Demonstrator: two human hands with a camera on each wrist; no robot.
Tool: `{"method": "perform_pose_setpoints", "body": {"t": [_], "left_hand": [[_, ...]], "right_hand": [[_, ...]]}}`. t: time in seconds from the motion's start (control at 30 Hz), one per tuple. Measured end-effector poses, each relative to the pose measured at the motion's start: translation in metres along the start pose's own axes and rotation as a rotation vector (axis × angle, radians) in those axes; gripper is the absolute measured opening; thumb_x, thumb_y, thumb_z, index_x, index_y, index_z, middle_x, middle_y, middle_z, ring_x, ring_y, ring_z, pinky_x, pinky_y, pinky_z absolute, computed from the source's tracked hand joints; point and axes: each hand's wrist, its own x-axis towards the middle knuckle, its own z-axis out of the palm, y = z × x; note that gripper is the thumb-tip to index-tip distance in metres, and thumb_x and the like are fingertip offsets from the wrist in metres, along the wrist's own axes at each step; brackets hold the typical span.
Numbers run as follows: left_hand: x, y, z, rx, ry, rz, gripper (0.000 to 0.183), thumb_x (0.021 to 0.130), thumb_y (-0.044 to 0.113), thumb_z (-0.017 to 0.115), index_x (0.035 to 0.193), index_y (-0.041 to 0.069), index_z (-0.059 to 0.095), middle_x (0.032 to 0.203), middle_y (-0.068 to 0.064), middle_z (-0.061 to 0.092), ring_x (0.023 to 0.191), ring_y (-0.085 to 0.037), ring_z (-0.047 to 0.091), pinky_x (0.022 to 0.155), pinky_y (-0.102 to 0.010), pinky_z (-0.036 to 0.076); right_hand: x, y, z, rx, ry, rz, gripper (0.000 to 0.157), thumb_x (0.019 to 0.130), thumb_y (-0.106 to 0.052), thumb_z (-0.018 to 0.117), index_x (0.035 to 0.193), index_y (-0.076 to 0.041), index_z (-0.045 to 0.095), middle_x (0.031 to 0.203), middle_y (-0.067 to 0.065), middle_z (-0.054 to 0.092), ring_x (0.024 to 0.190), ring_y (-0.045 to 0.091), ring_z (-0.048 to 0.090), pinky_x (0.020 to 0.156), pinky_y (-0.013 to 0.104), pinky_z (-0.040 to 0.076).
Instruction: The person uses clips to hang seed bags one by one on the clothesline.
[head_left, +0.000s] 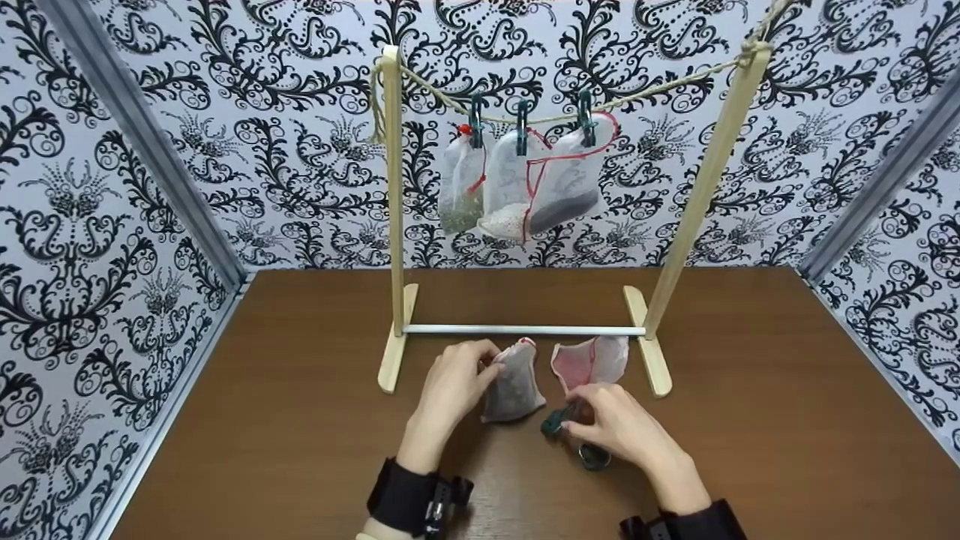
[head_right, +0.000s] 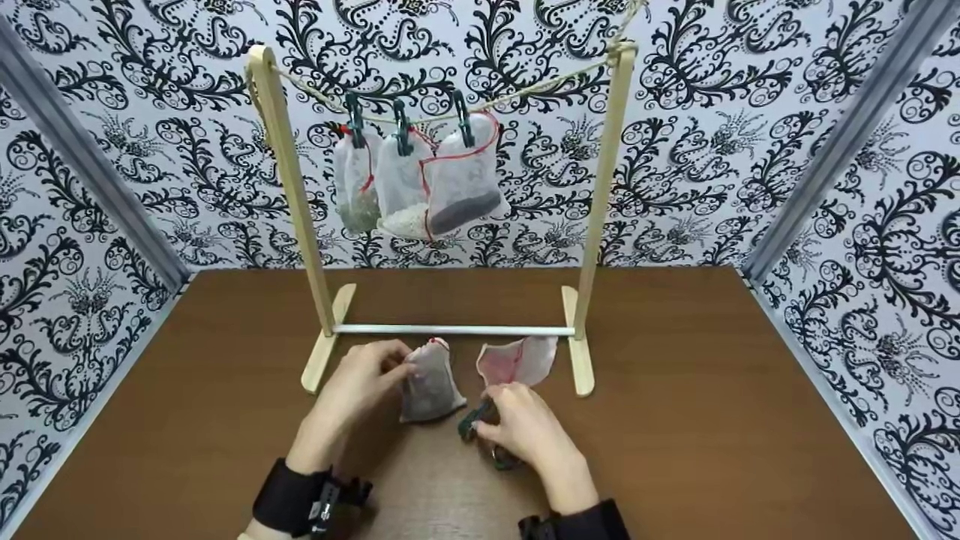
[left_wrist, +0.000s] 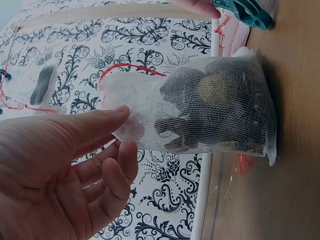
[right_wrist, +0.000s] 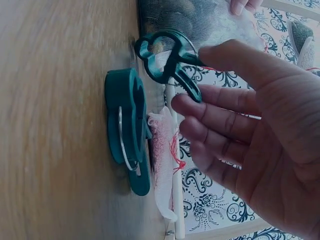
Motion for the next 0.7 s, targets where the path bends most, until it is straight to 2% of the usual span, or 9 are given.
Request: {"method": "perform_pose_setpoints", "body": {"t": [0.13, 0.27, 0.47, 0.6, 0.7], "left_hand": [[0.001, 0.004, 0.001, -0.008, 0.021, 0.008, 0.005, 0.091, 0.019, 0.071, 0.090, 0.014, 0.074, 0.084, 0.001, 0.074, 0.072, -0.015, 0.066, 0.064, -0.030, 0.051], [0.001, 0.008, 0.001, -0.027, 0.057, 0.028, 0.004, 0.090, 0.018, 0.072, 0.090, 0.015, 0.075, 0.085, 0.001, 0.075, 0.076, -0.016, 0.069, 0.067, -0.031, 0.053], [0.001, 0.012, -0.003, -0.040, 0.175, 0.097, 0.004, 0.090, 0.019, 0.072, 0.092, 0.015, 0.075, 0.088, 0.001, 0.075, 0.082, -0.016, 0.071, 0.073, -0.033, 0.055], [0.003, 0.016, -0.003, -0.073, 0.279, 0.162, 0.004, 0.091, 0.016, 0.072, 0.093, 0.015, 0.075, 0.088, 0.001, 0.075, 0.083, -0.015, 0.070, 0.075, -0.033, 0.056], [0.005, 0.019, -0.001, -0.116, 0.363, 0.187, 0.004, 0.091, 0.017, 0.073, 0.092, 0.015, 0.076, 0.085, 0.001, 0.074, 0.078, -0.012, 0.069, 0.072, -0.030, 0.055]], "right_hand": [[0.000, 0.001, -0.006, 0.071, -0.004, -0.032, 0.029, 0.080, -0.019, 0.083, 0.103, -0.005, 0.072, 0.088, 0.000, 0.071, 0.077, 0.008, 0.064, 0.068, 0.024, 0.051], [-0.001, 0.000, -0.013, 0.074, 0.059, -0.045, 0.029, 0.078, -0.017, 0.084, 0.102, -0.006, 0.071, 0.084, -0.001, 0.070, 0.073, 0.005, 0.061, 0.064, 0.022, 0.051], [-0.005, -0.001, -0.028, 0.105, 0.215, -0.096, 0.031, 0.076, -0.003, 0.082, 0.105, -0.003, 0.070, 0.088, 0.006, 0.071, 0.073, 0.014, 0.067, 0.065, 0.026, 0.056], [-0.005, -0.001, -0.042, 0.054, 0.372, -0.159, 0.037, 0.070, 0.003, 0.084, 0.104, -0.004, 0.071, 0.092, 0.005, 0.071, 0.076, 0.015, 0.066, 0.067, 0.021, 0.053], [0.001, -0.002, -0.058, -0.006, 0.447, -0.206, 0.041, 0.066, 0.004, 0.086, 0.103, -0.004, 0.072, 0.098, 0.006, 0.074, 0.081, 0.016, 0.066, 0.072, 0.018, 0.052]]}}
